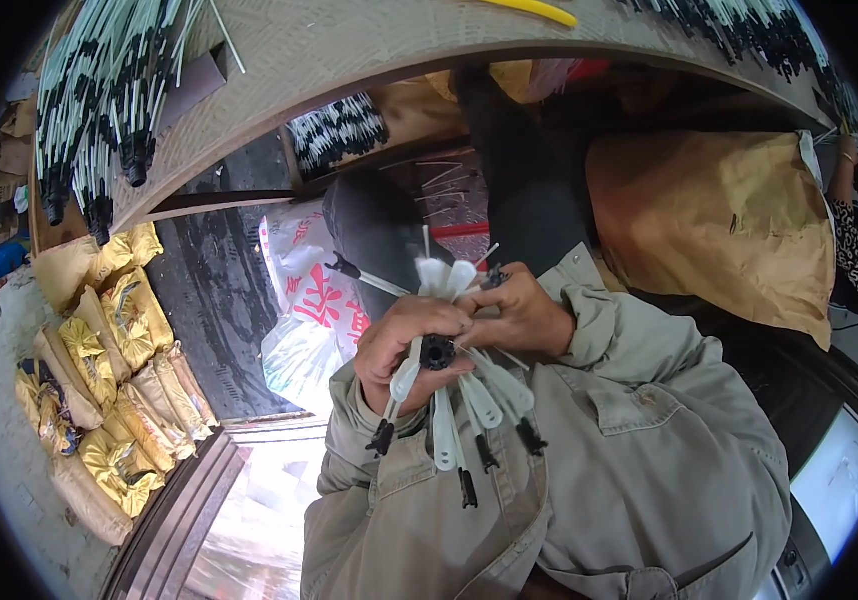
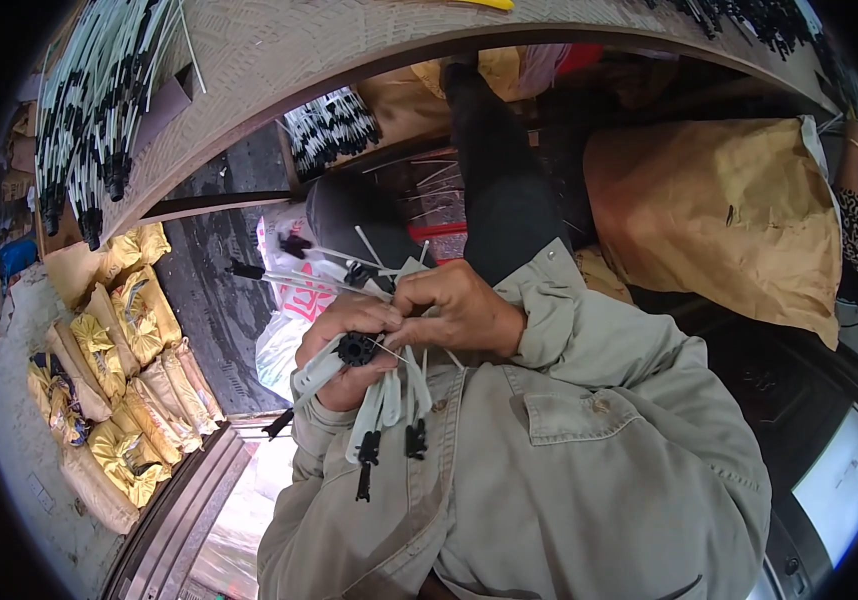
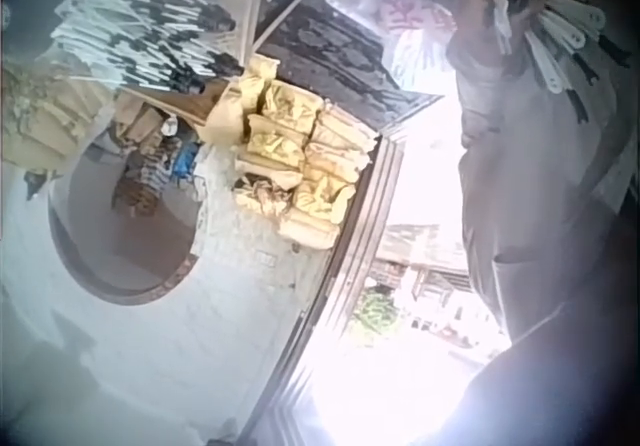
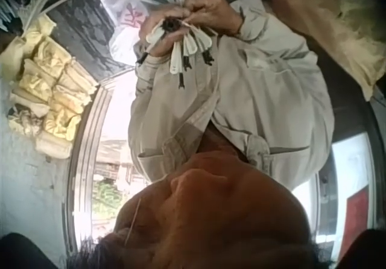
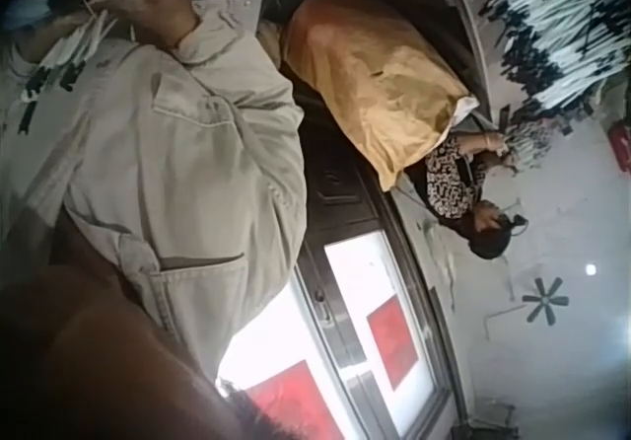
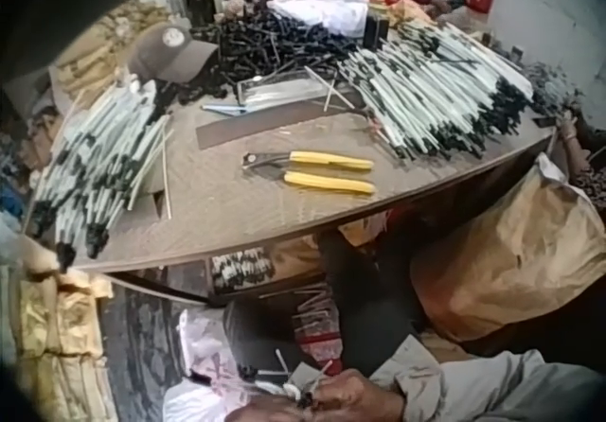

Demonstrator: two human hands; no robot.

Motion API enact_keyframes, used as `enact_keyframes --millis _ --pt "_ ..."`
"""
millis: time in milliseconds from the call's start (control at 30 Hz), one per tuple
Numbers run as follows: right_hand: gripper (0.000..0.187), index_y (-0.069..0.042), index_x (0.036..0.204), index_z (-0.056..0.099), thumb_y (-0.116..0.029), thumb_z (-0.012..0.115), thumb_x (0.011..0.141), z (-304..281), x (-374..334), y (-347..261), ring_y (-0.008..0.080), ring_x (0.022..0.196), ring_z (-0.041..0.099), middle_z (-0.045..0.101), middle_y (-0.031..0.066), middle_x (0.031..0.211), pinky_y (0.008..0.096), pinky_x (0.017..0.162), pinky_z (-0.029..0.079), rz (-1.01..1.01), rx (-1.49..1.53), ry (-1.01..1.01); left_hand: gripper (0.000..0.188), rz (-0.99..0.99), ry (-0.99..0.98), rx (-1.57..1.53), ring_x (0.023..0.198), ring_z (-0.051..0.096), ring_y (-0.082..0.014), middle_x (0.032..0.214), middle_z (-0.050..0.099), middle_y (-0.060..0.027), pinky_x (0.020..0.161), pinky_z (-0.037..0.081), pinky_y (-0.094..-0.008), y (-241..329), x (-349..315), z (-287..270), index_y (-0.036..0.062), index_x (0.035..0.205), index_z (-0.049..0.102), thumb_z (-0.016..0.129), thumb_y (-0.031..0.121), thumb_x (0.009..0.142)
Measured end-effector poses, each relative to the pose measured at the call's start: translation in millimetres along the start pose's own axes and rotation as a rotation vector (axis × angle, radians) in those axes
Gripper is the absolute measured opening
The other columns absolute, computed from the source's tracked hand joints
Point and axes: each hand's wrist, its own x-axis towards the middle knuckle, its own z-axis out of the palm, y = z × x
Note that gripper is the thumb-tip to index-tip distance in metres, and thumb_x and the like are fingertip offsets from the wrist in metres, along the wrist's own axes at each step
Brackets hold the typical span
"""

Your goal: The recorder is assembling bundles of wires and crimping components onto them at a manufacturing workstation.

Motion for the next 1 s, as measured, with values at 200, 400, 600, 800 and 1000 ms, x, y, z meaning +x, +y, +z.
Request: enact_keyframes --millis 200,400,600,800,1000 --pt "0.019 0.001 0.070 0.058 -0.009 0.073 0.071 -8.2 15.2 11.5 0.0042 0.059 0.050 0.056 0.0044 0.059 0.0223 0.053 0.039 0.243 0.353 -0.116 0.031 0.005 0.086 -0.035 0.086 0.061 -0.0245 0.089 0.063 -0.0138 0.078 0.047 -0.0351 -2.3 4.4 7.8 0.0000 0.094 0.056 0.074 0.004 0.068" --pt "0.012 0.000 0.079 0.063 -0.011 0.068 0.076 -43.4 54.9 -21.1 0.0114 0.063 0.060 0.063 0.0078 0.070 0.0253 0.059 0.046 0.118 -0.009 -0.431 0.014 -0.112 0.281 0.350 0.071 0.062 -0.0172 0.077 0.064 -0.0099 0.066 0.048 -0.0258 32.0 9.3 -1.6 0.0004 0.081 0.061 0.069 -0.002 0.070" --pt "0.018 -0.001 0.088 0.052 -0.016 0.061 0.081 -133.5 115.0 -56.6 0.0305 0.091 0.057 0.057 0.0138 0.105 0.0312 0.075 0.046 -0.254 -0.979 0.445 0.021 0.003 0.513 0.225 0.062 0.057 -0.0110 0.072 0.059 -0.0046 0.056 0.045 -0.0230 -4.5 -1.8 -5.6 -0.0042 0.093 0.059 0.066 -0.001 0.073" --pt "0.026 -0.008 0.080 0.050 -0.030 0.066 0.077 -159.6 145.1 -32.7 0.0252 0.073 0.053 0.050 0.0056 0.079 0.0346 0.062 0.044 -0.545 -1.489 0.409 0.027 -0.063 0.417 0.239 0.061 0.053 -0.0068 0.069 0.059 0.0001 0.055 0.043 -0.0214 5.9 26.8 11.2 0.0008 0.096 0.062 0.070 -0.003 0.071" --pt "0.014 -0.002 0.080 0.051 -0.015 0.053 0.084 -118.8 76.2 -64.2 0.0132 0.071 0.058 0.057 0.0076 0.080 0.0273 0.059 0.046 -0.058 -0.286 0.170 0.030 -0.095 0.433 -0.057 0.065 0.053 -0.0119 0.072 0.052 -0.0024 0.063 0.044 -0.0238 -10.3 -1.6 1.6 0.0001 0.093 0.052 0.071 0.001 0.069"
